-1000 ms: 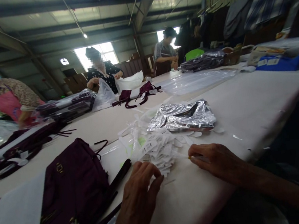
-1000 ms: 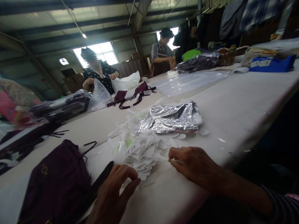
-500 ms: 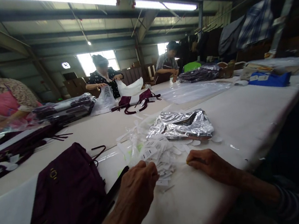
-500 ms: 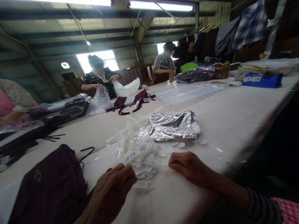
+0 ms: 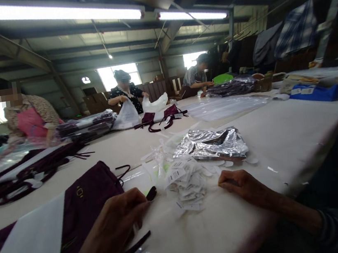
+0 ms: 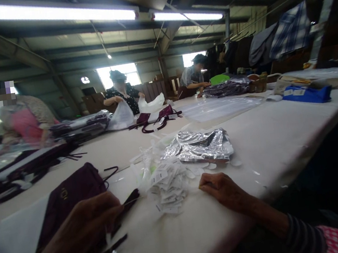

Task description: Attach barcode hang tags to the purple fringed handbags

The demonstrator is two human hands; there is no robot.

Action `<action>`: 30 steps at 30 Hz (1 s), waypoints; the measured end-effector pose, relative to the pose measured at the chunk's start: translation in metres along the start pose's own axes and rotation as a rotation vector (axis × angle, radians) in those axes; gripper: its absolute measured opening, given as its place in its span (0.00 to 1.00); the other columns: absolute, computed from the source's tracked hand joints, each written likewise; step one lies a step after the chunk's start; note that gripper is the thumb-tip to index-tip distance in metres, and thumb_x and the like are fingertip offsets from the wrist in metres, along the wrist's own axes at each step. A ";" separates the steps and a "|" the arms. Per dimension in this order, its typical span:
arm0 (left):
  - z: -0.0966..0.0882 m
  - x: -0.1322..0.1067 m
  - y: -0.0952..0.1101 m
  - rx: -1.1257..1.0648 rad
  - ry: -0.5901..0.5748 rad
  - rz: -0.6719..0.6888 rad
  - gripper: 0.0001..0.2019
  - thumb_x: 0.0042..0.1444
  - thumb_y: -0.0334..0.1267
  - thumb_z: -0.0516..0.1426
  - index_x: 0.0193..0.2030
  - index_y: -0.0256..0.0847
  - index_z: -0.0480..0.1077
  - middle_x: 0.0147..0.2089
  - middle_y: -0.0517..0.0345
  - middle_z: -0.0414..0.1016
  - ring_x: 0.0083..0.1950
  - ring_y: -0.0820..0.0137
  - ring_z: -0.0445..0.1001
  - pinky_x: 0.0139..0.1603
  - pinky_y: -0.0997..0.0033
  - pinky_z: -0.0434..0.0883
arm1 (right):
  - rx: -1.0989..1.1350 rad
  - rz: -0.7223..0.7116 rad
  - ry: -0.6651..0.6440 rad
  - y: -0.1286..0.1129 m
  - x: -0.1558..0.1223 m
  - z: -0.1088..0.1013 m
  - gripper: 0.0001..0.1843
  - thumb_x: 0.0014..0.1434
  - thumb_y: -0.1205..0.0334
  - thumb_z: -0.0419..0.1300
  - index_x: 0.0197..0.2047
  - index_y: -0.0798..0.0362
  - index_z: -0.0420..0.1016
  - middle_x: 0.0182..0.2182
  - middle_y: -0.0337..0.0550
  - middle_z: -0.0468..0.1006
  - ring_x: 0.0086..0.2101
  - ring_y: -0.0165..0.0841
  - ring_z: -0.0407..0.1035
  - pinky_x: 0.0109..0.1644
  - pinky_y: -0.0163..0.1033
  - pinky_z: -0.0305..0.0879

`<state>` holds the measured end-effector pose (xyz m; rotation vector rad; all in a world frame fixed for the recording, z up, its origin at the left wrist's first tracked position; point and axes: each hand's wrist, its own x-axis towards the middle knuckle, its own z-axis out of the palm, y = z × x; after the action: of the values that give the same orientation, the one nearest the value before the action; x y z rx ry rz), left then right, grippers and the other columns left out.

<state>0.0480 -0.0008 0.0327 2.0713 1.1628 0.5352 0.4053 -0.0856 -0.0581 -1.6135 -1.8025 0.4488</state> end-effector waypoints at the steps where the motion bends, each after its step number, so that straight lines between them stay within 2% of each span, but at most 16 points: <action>1: -0.005 -0.008 -0.003 -0.097 0.025 -0.032 0.16 0.59 0.50 0.58 0.28 0.40 0.71 0.23 0.63 0.71 0.27 0.72 0.65 0.30 0.74 0.58 | -0.053 -0.014 0.008 0.000 -0.001 0.000 0.12 0.67 0.57 0.55 0.34 0.51 0.75 0.31 0.40 0.78 0.33 0.35 0.72 0.40 0.39 0.66; 3: -0.007 -0.024 -0.010 -0.267 0.107 -0.091 0.16 0.58 0.51 0.59 0.30 0.39 0.71 0.23 0.62 0.73 0.26 0.73 0.63 0.30 0.75 0.57 | -0.204 -0.085 0.060 -0.003 -0.005 0.001 0.13 0.67 0.56 0.55 0.35 0.50 0.77 0.36 0.44 0.79 0.39 0.40 0.73 0.45 0.45 0.67; 5: 0.000 -0.042 -0.015 -0.410 0.164 -0.139 0.16 0.57 0.51 0.60 0.31 0.38 0.70 0.21 0.62 0.73 0.23 0.75 0.60 0.28 0.75 0.54 | -0.342 -0.192 0.184 -0.014 -0.010 0.003 0.11 0.65 0.56 0.58 0.35 0.48 0.80 0.42 0.48 0.80 0.46 0.47 0.71 0.52 0.53 0.65; 7: 0.014 -0.059 -0.018 -0.517 0.174 -0.151 0.16 0.57 0.50 0.60 0.32 0.38 0.69 0.20 0.61 0.74 0.22 0.75 0.59 0.26 0.75 0.52 | -0.324 -0.278 0.280 -0.036 -0.015 0.011 0.10 0.63 0.55 0.60 0.36 0.46 0.82 0.44 0.50 0.80 0.49 0.50 0.70 0.54 0.57 0.64; 8: 0.023 -0.067 -0.019 -0.552 0.167 -0.147 0.16 0.57 0.50 0.60 0.32 0.38 0.69 0.20 0.60 0.74 0.22 0.75 0.60 0.26 0.75 0.52 | -0.236 -0.287 0.274 -0.051 -0.017 0.019 0.10 0.63 0.54 0.60 0.37 0.45 0.82 0.42 0.50 0.80 0.47 0.49 0.71 0.53 0.55 0.66; 9: 0.033 -0.075 -0.020 -0.580 0.154 -0.143 0.16 0.58 0.51 0.60 0.32 0.39 0.69 0.20 0.60 0.74 0.22 0.75 0.62 0.26 0.74 0.53 | -0.102 -0.270 0.214 -0.068 -0.019 0.029 0.11 0.64 0.53 0.59 0.39 0.45 0.83 0.40 0.50 0.80 0.43 0.46 0.72 0.49 0.51 0.69; 11: 0.051 -0.090 -0.021 -0.616 0.119 -0.134 0.17 0.57 0.52 0.60 0.31 0.39 0.68 0.20 0.60 0.73 0.22 0.73 0.65 0.27 0.74 0.54 | 0.247 -0.135 -0.015 -0.103 -0.021 0.054 0.16 0.65 0.47 0.58 0.44 0.45 0.82 0.37 0.48 0.80 0.32 0.38 0.73 0.34 0.42 0.70; 13: 0.065 -0.102 -0.024 -0.622 0.094 -0.136 0.16 0.55 0.51 0.61 0.30 0.39 0.66 0.21 0.60 0.71 0.22 0.73 0.65 0.26 0.74 0.55 | 0.597 0.036 -0.209 -0.134 -0.019 0.081 0.23 0.62 0.39 0.59 0.48 0.46 0.81 0.36 0.48 0.80 0.21 0.30 0.66 0.19 0.35 0.59; 16: 0.072 -0.117 -0.031 -0.602 0.114 -0.162 0.13 0.53 0.47 0.61 0.28 0.39 0.66 0.23 0.60 0.70 0.24 0.73 0.64 0.26 0.74 0.55 | 0.927 0.144 -0.291 -0.167 -0.010 0.113 0.25 0.56 0.37 0.64 0.39 0.52 0.83 0.24 0.43 0.76 0.16 0.23 0.56 0.16 0.30 0.46; 18: 0.069 -0.124 -0.035 -0.624 0.112 -0.196 0.11 0.53 0.45 0.60 0.30 0.39 0.66 0.23 0.60 0.71 0.24 0.73 0.66 0.26 0.75 0.57 | 1.038 0.180 -0.270 -0.181 -0.002 0.124 0.21 0.54 0.42 0.69 0.32 0.55 0.82 0.18 0.39 0.71 0.15 0.21 0.54 0.17 0.28 0.44; 19: 0.065 -0.128 -0.036 -0.648 0.096 -0.197 0.11 0.54 0.45 0.59 0.31 0.39 0.67 0.24 0.59 0.73 0.24 0.72 0.67 0.26 0.74 0.59 | 1.086 0.204 -0.266 -0.186 0.002 0.126 0.20 0.53 0.45 0.71 0.32 0.55 0.82 0.18 0.38 0.71 0.16 0.20 0.55 0.18 0.28 0.44; 21: 0.052 -0.133 -0.038 -0.644 0.061 -0.176 0.12 0.54 0.46 0.59 0.32 0.38 0.69 0.26 0.57 0.76 0.27 0.69 0.71 0.28 0.74 0.62 | 1.164 0.244 -0.256 -0.194 0.012 0.127 0.18 0.49 0.49 0.74 0.37 0.54 0.82 0.22 0.39 0.74 0.17 0.20 0.57 0.19 0.28 0.45; 23: 0.034 -0.135 -0.040 -0.498 0.090 -0.132 0.12 0.57 0.46 0.58 0.33 0.39 0.73 0.32 0.56 0.78 0.34 0.67 0.74 0.33 0.72 0.64 | 1.174 0.243 -0.276 -0.198 0.023 0.126 0.20 0.48 0.51 0.75 0.41 0.53 0.81 0.24 0.38 0.75 0.17 0.21 0.58 0.18 0.28 0.44; 27: -0.012 -0.129 -0.055 0.029 0.368 -0.099 0.12 0.66 0.43 0.53 0.37 0.43 0.75 0.38 0.59 0.76 0.42 0.65 0.72 0.43 0.67 0.63 | 0.919 0.170 -0.440 -0.200 0.050 0.121 0.14 0.53 0.53 0.70 0.31 0.56 0.77 0.19 0.36 0.73 0.16 0.20 0.54 0.18 0.29 0.42; 28: -0.021 -0.126 -0.061 0.129 0.406 -0.110 0.12 0.67 0.43 0.52 0.37 0.44 0.74 0.38 0.59 0.75 0.42 0.64 0.72 0.44 0.65 0.62 | 0.812 0.140 -0.480 -0.200 0.057 0.120 0.14 0.55 0.53 0.69 0.30 0.56 0.77 0.18 0.36 0.72 0.15 0.20 0.54 0.19 0.29 0.43; 30: -0.032 -0.117 -0.073 0.268 0.387 -0.127 0.12 0.67 0.44 0.53 0.36 0.44 0.74 0.36 0.59 0.74 0.43 0.63 0.71 0.45 0.64 0.62 | 0.576 0.055 -0.521 -0.199 0.071 0.120 0.12 0.57 0.55 0.66 0.29 0.56 0.77 0.17 0.35 0.71 0.16 0.21 0.54 0.20 0.30 0.46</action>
<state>-0.0744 -0.0633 -0.0024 2.1543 1.6558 0.7785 0.1763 -0.0309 0.0023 -1.2005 -1.7472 1.3753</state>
